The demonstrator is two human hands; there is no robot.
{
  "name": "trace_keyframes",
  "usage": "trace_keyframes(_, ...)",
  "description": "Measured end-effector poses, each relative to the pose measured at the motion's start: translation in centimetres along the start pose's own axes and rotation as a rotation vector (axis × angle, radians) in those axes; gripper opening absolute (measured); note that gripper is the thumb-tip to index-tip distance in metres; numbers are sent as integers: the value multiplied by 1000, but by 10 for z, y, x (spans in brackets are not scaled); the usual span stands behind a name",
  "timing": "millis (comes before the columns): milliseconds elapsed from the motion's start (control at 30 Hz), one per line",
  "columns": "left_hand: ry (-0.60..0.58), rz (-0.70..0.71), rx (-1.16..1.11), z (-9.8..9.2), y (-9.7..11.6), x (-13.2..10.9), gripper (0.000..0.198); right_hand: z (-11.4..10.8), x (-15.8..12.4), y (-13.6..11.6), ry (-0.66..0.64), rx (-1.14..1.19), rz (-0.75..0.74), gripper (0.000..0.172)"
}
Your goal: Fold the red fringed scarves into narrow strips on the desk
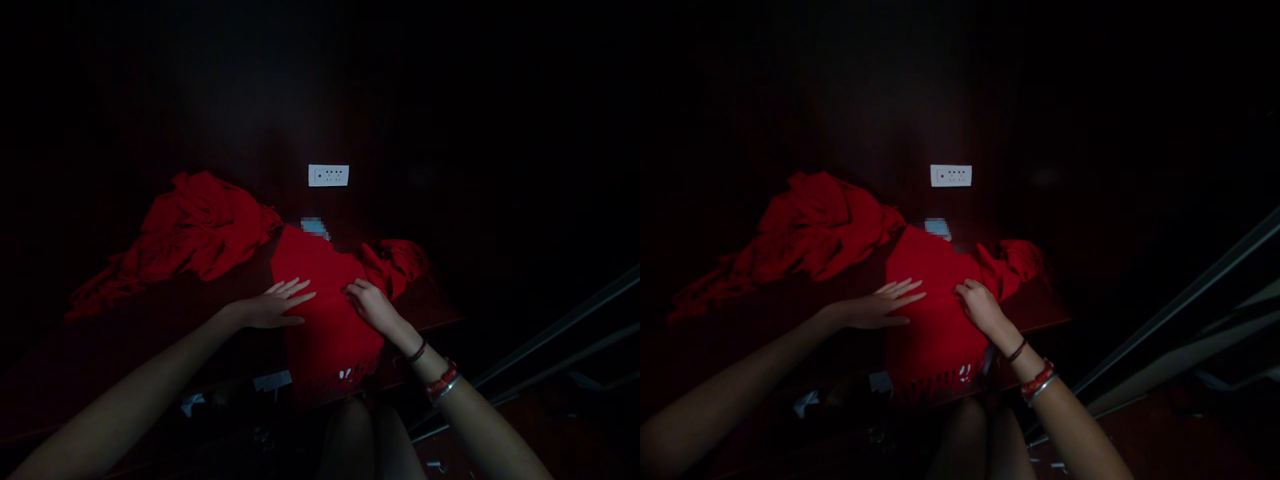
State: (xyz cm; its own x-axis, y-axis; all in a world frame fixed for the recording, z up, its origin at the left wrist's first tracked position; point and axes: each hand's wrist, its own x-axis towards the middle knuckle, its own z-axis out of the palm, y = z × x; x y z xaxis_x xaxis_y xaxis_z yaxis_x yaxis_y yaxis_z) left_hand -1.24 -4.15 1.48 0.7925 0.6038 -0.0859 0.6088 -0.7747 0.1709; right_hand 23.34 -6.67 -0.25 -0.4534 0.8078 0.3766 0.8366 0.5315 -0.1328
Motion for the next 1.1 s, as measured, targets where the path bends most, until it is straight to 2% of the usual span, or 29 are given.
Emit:
trace_keyframes(100,-128,-25,2,3,-4,1,63,-2,-3,5,-10,-124,-73,22)
trace_keyframes(300,-196,-58,-42,-10,1,-2,69,-24,-8,-2,-66,-222,-190,34)
trace_keyframes(400,-201,-73,-51,-11,1,-1,73,-26,1,-8,-106,-301,-235,27)
trace_keyframes(500,-203,-83,-45,-11,-2,0,78,-26,16,-7,-202,-332,-303,20)
trace_keyframes(567,-212,-95,-41,-11,-4,1,83,-26,25,-3,-231,-279,-261,16)
trace_keyframes(733,-225,-164,-23,-15,-4,1,93,-21,29,7,-214,23,35,9)
trace_keyframes(867,-243,-197,-25,-16,-2,-1,98,-13,26,10,-180,139,98,12)
trace_keyframes(1000,-223,-176,-50,-15,-5,-3,102,-22,29,13,-136,156,-17,22)
trace_keyframes(1100,-154,-158,-96,-12,-9,-2,83,-31,26,11,-151,178,-242,30)
